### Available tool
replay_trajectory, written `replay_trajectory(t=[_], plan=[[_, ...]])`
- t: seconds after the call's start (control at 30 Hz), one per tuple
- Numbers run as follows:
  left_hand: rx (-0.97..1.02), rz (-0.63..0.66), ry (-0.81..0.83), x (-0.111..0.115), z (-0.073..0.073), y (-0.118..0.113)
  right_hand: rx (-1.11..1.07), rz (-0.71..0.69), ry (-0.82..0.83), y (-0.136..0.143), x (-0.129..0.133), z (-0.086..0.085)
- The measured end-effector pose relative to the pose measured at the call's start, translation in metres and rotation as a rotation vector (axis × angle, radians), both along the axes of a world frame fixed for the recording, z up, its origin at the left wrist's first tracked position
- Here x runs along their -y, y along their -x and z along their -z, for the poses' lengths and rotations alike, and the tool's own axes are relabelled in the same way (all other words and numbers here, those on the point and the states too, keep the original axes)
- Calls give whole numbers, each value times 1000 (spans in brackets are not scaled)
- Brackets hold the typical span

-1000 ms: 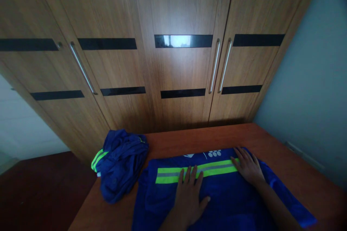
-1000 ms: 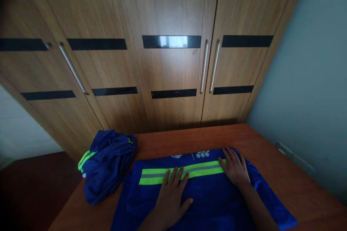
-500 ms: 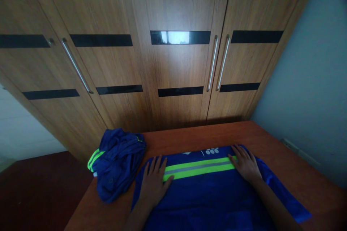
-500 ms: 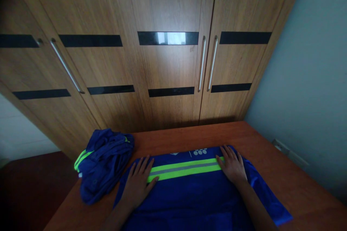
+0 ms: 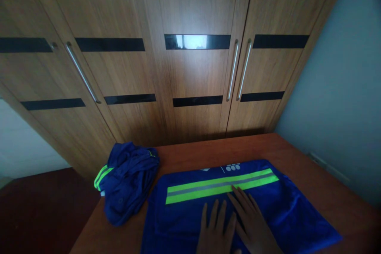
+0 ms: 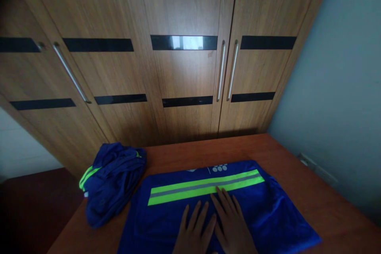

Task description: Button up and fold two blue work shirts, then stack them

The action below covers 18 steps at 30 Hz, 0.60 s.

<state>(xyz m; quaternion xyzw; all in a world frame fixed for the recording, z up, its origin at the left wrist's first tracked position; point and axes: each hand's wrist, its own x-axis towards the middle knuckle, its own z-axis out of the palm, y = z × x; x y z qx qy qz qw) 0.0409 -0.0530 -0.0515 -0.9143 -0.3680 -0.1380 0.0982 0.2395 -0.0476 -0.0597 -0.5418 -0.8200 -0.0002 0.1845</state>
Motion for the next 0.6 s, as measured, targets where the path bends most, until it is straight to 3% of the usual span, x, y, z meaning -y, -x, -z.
replay_trajectory(t=[0.13,0.27,0.4,0.5,0.6], plan=[[41,-17,-169,1,25,-4,9,25,9,-16,-2,2],[86,-20,-210,-1,34,1,21,130,-53,-63,-18,14],[72,-19,-76,1,32,1,-6,472,-161,-126,-40,29],[50,-17,64,2,25,0,-30,730,-80,-161,-51,29],[44,-7,183,2,17,1,-137,824,53,-183,-64,20]])
